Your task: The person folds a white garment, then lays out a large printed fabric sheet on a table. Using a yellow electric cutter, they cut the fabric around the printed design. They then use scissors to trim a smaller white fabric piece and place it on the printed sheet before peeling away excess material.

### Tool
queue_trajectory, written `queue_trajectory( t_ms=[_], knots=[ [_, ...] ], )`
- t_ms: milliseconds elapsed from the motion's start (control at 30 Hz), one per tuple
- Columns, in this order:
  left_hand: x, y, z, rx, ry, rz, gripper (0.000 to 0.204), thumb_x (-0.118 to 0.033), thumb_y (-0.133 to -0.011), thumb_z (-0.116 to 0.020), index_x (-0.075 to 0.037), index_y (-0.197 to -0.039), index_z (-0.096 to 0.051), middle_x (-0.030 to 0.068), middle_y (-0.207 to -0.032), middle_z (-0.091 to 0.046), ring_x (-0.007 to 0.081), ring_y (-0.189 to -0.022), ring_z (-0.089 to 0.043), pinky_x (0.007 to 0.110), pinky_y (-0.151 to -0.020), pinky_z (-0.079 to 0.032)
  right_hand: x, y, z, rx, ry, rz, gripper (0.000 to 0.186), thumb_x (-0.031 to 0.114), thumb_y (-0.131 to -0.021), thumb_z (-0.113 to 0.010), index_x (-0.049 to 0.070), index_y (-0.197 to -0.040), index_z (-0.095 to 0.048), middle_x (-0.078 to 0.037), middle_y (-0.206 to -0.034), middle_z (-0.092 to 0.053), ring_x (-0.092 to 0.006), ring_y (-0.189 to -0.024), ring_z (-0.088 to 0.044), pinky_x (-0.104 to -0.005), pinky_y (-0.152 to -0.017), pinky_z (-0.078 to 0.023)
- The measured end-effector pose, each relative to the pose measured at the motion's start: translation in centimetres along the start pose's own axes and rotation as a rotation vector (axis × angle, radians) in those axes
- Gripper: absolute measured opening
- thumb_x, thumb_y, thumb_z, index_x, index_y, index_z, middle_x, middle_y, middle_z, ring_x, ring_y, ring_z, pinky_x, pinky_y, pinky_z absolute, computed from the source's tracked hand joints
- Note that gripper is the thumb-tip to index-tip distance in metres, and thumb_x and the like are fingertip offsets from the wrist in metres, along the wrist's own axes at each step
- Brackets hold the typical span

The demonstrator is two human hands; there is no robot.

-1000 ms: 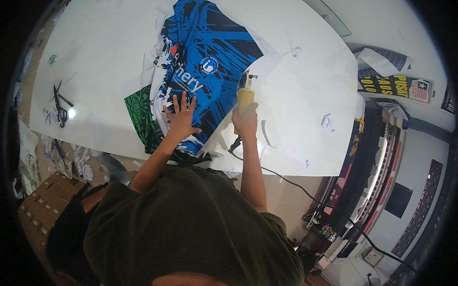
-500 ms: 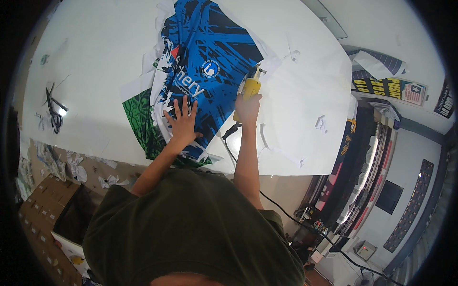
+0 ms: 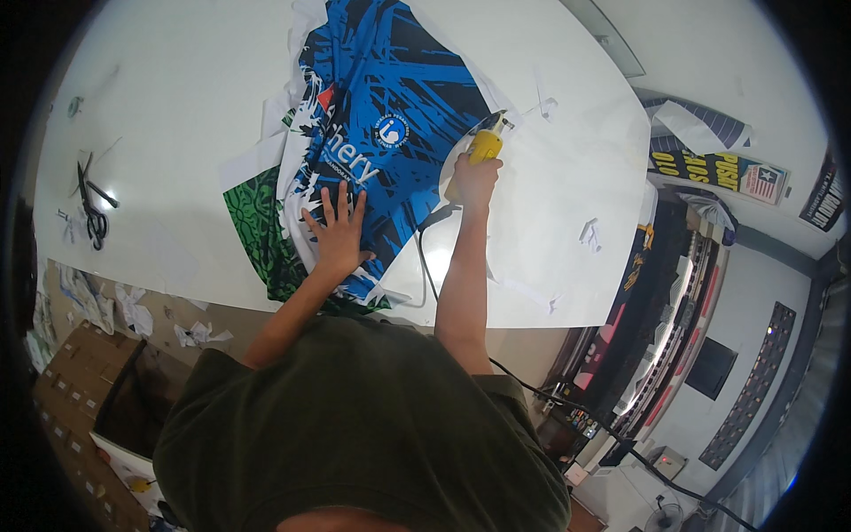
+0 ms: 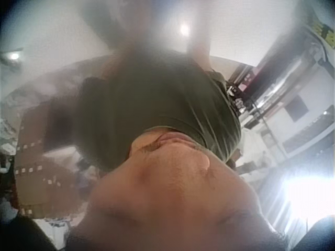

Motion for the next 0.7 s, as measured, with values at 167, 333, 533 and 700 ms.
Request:
queue_trajectory(
  t_ms=[167,333,533,700],
  knots=[
    [0.1,0.1,-0.1,-0.03,0.001,-0.011,0.133,-0.047,-0.053,-0.095,-0.021,-0.162,-0.023,0.018,-0.169,-0.005,0.0489,-0.154,-0.002,0.084,-0.106,-0.007,-0.2,-2.4,0.0,-0.025,0.004,-0.007,0.071,0.032,-0.079,-0.069,-0.015,-0.122,-0.038,-0.039,-0.115,-0.062,-0.048,-0.102,-0.068,-0.048,-0.091,-0.057],
    [0.1,0.1,-0.4,-0.043,-0.009,-0.002,0.133,-0.049,-0.053,-0.095,-0.022,-0.162,-0.024,0.0178,-0.169,-0.006,0.0486,-0.154,-0.002,0.084,-0.106,-0.008,-0.7,-4.8,-0.1,-0.021,-0.009,-0.003,0.075,0.034,-0.078,-0.069,-0.016,-0.123,-0.037,-0.039,-0.117,-0.061,-0.0479,-0.104,-0.067,-0.0472,-0.091,-0.057],
    [0.1,0.4,-0.2,-0.047,-0.038,-0.007,0.134,-0.052,-0.051,-0.094,-0.023,-0.162,-0.024,0.0169,-0.17,-0.006,0.0478,-0.154,-0.002,0.084,-0.106,-0.009,-1.5,-10.0,-0.1,-0.044,-0.02,-0.03,0.079,0.037,-0.076,-0.07,-0.017,-0.125,-0.038,-0.039,-0.122,-0.06,-0.0478,-0.112,-0.065,-0.0473,-0.097,-0.054],
    [3.9,1.5,3.3,0.026,-0.016,-0.093,0.126,-0.042,-0.054,-0.095,-0.03,-0.16,-0.028,0.0122,-0.17,-0.008,0.0467,-0.154,-0.005,0.08,-0.11,-0.014,-4.2,-16.5,4.6,-0.029,0.038,-0.004,0.082,0.042,-0.077,-0.074,-0.015,-0.125,-0.042,-0.036,-0.122,-0.062,-0.0452,-0.11,-0.066,-0.0475,-0.094,-0.055]
  ],
)
Point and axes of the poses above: each hand's wrist, its own y-axis away from the middle knuckle, its own z-axis out of the back of the hand, x = y × z, the point moved 5 cm from there along -y, towards the middle knuckle
